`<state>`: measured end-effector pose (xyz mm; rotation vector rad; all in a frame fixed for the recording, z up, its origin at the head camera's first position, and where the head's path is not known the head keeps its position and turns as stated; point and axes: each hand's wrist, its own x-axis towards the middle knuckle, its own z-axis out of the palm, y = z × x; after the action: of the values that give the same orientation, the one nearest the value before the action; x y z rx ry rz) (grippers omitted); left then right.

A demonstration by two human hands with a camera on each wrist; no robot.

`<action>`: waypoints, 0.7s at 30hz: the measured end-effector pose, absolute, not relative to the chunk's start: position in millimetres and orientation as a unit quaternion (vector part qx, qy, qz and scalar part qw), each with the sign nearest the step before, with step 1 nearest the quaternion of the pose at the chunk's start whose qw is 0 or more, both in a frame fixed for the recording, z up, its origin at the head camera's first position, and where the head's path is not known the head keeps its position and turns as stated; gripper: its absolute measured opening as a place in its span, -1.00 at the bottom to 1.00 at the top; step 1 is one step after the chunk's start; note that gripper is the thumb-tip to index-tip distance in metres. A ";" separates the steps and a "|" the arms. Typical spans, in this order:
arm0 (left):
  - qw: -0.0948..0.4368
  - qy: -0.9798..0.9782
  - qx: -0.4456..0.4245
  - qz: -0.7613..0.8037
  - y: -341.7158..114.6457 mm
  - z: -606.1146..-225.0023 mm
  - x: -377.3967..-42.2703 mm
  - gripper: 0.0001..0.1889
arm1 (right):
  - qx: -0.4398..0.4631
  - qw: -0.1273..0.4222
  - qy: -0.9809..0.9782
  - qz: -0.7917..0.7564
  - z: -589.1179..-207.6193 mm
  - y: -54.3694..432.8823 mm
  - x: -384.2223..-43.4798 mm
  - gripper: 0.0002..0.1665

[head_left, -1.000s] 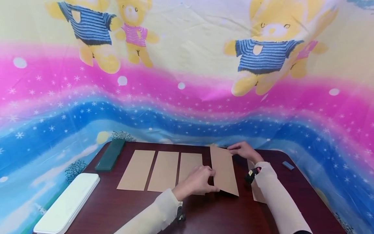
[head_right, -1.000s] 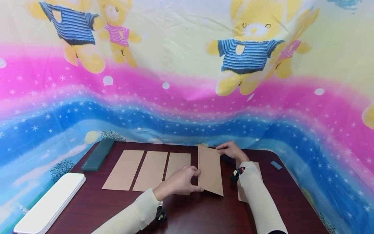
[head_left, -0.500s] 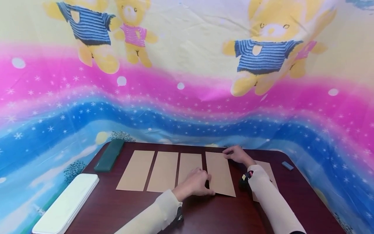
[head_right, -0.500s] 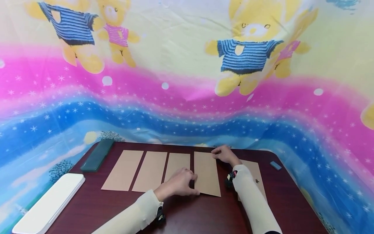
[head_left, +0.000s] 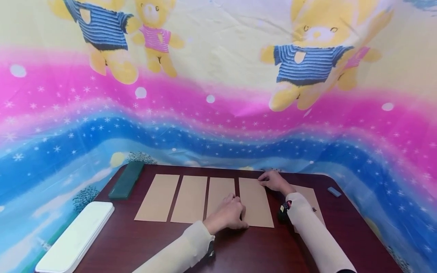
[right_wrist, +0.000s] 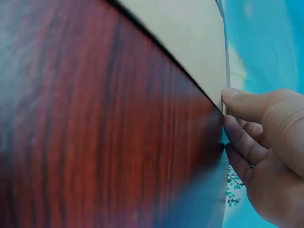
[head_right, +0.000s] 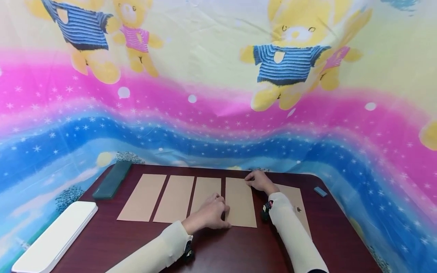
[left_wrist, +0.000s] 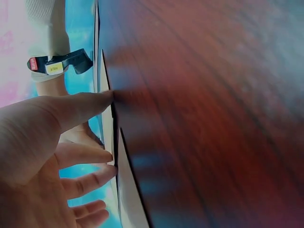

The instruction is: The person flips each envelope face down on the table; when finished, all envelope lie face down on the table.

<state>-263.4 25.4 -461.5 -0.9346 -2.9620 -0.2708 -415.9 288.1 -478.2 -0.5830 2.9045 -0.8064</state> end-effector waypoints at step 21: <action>-0.005 -0.933 -0.355 -0.067 128.6 -458.3 -248.1 -0.36 | -0.061 0.062 0.983 -0.165 -442.7 448.3 -372.2 -0.38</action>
<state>-248.1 128.6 -458.3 -1.1176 -2.9392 -0.2107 -372.2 448.3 -442.7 -0.1856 2.9710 -0.4977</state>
